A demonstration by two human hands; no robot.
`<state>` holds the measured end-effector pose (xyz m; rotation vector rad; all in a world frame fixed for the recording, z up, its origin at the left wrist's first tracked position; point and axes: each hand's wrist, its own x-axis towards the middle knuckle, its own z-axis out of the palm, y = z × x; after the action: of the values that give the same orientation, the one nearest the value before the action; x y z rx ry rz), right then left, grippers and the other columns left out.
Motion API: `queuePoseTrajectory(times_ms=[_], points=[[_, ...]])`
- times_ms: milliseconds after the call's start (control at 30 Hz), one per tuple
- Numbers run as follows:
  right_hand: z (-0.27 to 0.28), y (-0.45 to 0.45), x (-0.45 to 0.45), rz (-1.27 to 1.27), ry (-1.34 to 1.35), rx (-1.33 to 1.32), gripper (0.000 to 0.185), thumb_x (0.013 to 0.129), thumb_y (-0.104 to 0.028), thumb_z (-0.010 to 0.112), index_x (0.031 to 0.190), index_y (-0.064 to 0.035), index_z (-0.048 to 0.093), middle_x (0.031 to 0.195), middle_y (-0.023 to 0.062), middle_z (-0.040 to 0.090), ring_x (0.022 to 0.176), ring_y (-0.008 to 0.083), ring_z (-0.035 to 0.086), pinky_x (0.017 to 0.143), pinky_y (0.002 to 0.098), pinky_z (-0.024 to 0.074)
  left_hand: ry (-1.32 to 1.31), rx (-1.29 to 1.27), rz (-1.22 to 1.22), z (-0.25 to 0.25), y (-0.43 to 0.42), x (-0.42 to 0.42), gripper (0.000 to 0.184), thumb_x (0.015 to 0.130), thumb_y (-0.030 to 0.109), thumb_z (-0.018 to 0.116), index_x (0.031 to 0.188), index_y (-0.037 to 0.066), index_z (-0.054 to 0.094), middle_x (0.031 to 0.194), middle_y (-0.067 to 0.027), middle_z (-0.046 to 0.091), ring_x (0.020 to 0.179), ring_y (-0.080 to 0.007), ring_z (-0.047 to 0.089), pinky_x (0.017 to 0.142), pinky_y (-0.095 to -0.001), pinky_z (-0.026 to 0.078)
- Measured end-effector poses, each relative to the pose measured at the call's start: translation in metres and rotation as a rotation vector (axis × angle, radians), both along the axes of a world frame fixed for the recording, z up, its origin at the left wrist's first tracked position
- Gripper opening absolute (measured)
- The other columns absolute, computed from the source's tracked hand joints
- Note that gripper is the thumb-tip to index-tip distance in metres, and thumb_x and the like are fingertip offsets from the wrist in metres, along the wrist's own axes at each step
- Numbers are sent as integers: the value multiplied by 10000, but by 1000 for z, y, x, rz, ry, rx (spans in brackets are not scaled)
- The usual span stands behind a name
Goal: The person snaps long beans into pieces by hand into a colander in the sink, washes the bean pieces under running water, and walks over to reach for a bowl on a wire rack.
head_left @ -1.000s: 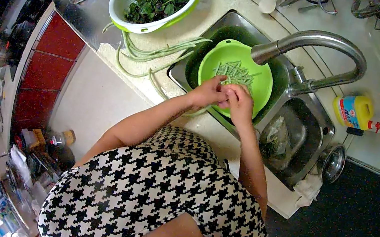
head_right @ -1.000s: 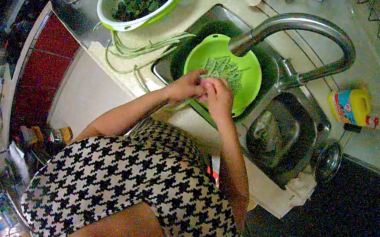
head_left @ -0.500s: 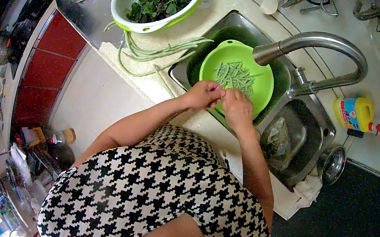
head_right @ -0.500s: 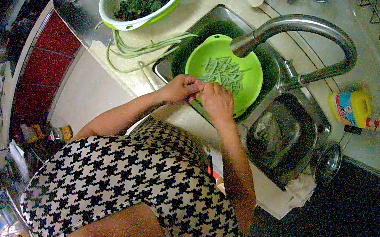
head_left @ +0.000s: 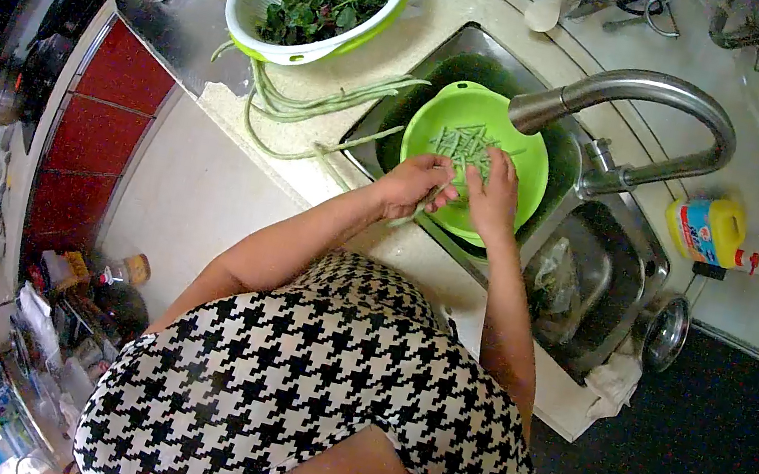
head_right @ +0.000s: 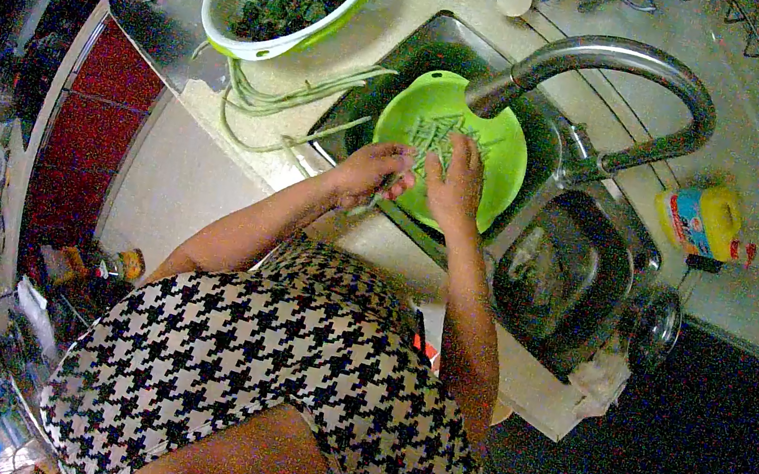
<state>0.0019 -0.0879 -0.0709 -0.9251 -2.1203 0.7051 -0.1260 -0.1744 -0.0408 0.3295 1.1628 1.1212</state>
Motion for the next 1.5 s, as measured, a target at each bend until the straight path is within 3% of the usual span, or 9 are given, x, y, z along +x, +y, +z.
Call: queuePoseTrajectory(times_ms=[133, 333, 433, 533, 833, 867, 967, 1133, 1500], points=[[10, -6, 8, 381, 220, -870, 184, 847, -166, 489, 944, -31, 567, 862, 97, 587, 679, 157, 532, 652, 261, 433, -44, 6, -83, 13, 4, -1, 300, 870, 178, 455, 1124, 28, 397, 765, -63, 547, 579, -132, 507, 497, -237, 422], [24, 5, 19, 26, 169, -759, 165, 831, -140, 498, 957, -68, 577, 923, 53, 589, 728, 139, 525, 689, 263, 427, 305, 224, -295, 0, -13, -8, 183, 855, 166, 506, 984, 41, 475, 736, -42, 550, 595, -105, 538, 535, -243, 470], [49, -5, 20, 98, -292, 221, 201, 783, -131, 521, 974, -92, 570, 973, 60, 566, 831, 206, 513, 785, 323, 407, 571, 287, -280, 0, -15, -6, 148, 847, 157, 521, 918, 28, 507, 695, -38, 552, 569, -102, 541, 507, -238, 464], [61, -18, 14, 321, -342, 496, 273, 735, -85, 519, 1006, -68, 542, 954, 87, 534, 891, 274, 470, 810, 343, 381, 649, 201, -300, 14, -10, -6, 143, 841, 161, 532, 857, 18, 530, 665, -39, 553, 553, -103, 546, 491, -233, 459], [50, -35, -10, 20, -141, -20, 84, 800, -131, 455, 803, -47, 452, 732, 92, 494, 691, 238, 502, 585, 395, 427, 240, 179, 10, 31, 5, 0, 206, 864, 190, 491, 828, -6, 545, 690, -53, 565, 579, -120, 528, 519, -235, 446], [60, -38, -18, 43, 305, -806, 106, 841, -137, 395, 787, -49, 421, 685, 53, 455, 549, 174, 459, 438, 326, 379, 190, 196, 80, 29, 7, 3, 198, 864, 180, 489, 831, -7, 546, 693, -54, 564, 583, -123, 528, 523, -238, 446], [25, -26, -20, 92, 724, -1079, 141, 865, -163, 345, 798, -50, 399, 678, 32, 432, 506, 119, 431, 368, 279, 326, 105, 223, 167, 39, 12, 10, 180, 853, 160, 505, 829, -16, 531, 710, -61, 557, 594, -129, 529, 534, -248, 452], [1, 1, -10, -59, 6, -220, 270, 849, -76, 424, 1115, -28, 418, 950, 97, 524, 871, 223, 503, 789, 329, 401, 250, 300, 68, 45, 18, 6, 178, 847, 172, 517, 871, 1, 562, 774, -42, 570, 637, -103, 527, 548, -224, 431], [45, -2, 11, -9, 464, -696, 177, 852, -159, 502, 943, -20, 564, 778, 12, 556, 643, 69, 477, 552, 195, 402, 547, 437, -177, 44, 23, -4, 214, 834, 141, 508, 1013, 25, 524, 789, -29, 538, 670, -107, 511, 604, -244, 427]])
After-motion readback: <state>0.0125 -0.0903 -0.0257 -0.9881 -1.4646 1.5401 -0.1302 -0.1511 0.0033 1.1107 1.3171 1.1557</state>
